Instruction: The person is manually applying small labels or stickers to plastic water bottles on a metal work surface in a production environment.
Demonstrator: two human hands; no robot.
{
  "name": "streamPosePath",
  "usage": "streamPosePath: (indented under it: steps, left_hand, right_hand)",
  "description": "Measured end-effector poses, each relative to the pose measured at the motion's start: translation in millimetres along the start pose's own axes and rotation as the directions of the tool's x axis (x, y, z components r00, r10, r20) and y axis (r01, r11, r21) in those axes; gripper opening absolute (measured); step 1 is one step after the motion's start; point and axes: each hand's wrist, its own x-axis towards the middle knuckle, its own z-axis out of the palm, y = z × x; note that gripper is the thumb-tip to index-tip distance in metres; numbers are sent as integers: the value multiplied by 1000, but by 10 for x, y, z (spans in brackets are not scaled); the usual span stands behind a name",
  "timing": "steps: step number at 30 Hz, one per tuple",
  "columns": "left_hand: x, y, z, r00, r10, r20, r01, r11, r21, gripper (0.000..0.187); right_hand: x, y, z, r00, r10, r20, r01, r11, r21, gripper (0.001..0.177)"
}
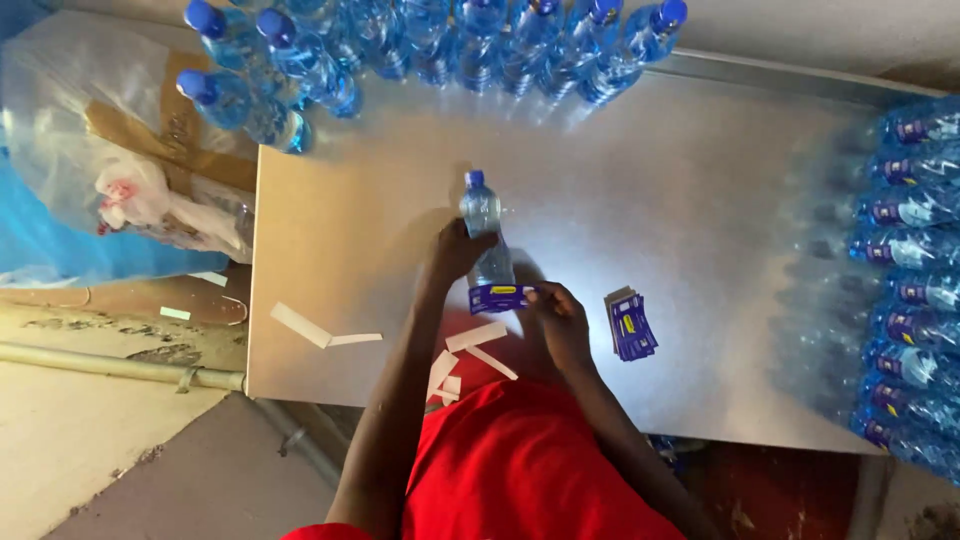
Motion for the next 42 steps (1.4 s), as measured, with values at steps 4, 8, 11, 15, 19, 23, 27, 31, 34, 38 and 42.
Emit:
streamPosePath:
  steps: [4, 8, 11, 15, 19, 23, 27, 31, 34, 38, 42]
  left_hand:
    - [-577, 206, -108, 997, -43, 57, 43, 999, 9, 68]
    - [-1414, 448, -469, 982, -66, 179, 136, 900, -415, 70]
    - [-1525, 3, -189, 992, -4, 129, 61, 894, -444, 58]
    - [-1657, 157, -149, 999, -17, -52, -22, 738, -675, 31]
    - [-1637, 56, -79, 996, -57, -63, -2, 728, -686, 31]
    - [-1688, 323, -181, 994, -51, -95, -30, 713, -700, 33]
    - [-1722, 460, -216, 996, -42, -82, -31, 688, -725, 31]
    - [-1661, 252, -128, 995, -74, -63, 8, 708, -706, 29]
    - [-1658, 218, -122, 996, -78, -54, 17, 706, -708, 29]
    - [-1613, 76, -32, 996, -85, -20, 44, 682, -730, 28]
    - [-1639, 156, -83, 997, -69, -37, 19, 676, -736, 26]
  right_hand:
    - [67, 193, 5, 996, 91, 10, -90, 993, -70, 36]
    - [46, 73, 52, 991, 129, 27, -128, 991, -38, 31]
    - [65, 110, 102, 993, 108, 47, -106, 994, -38, 30]
    - [130, 45, 199, 998, 11, 65, -7, 998, -68, 28]
    - [149, 1, 232, 994, -91, 55, 99, 982, -158, 26]
    - [202, 162, 223, 992, -117, 41, 122, 981, -148, 26]
    - [189, 142, 221, 996, -84, 35, 88, 988, -128, 26]
    - [177, 22, 247, 998, -63, 29, 66, 992, -105, 24]
    - [179, 44, 252, 998, -62, 20, 64, 994, -87, 24]
    - [175, 63, 245, 998, -61, 18, 62, 994, -87, 23]
    - [194, 21, 255, 998, -56, 23, 58, 994, -90, 25]
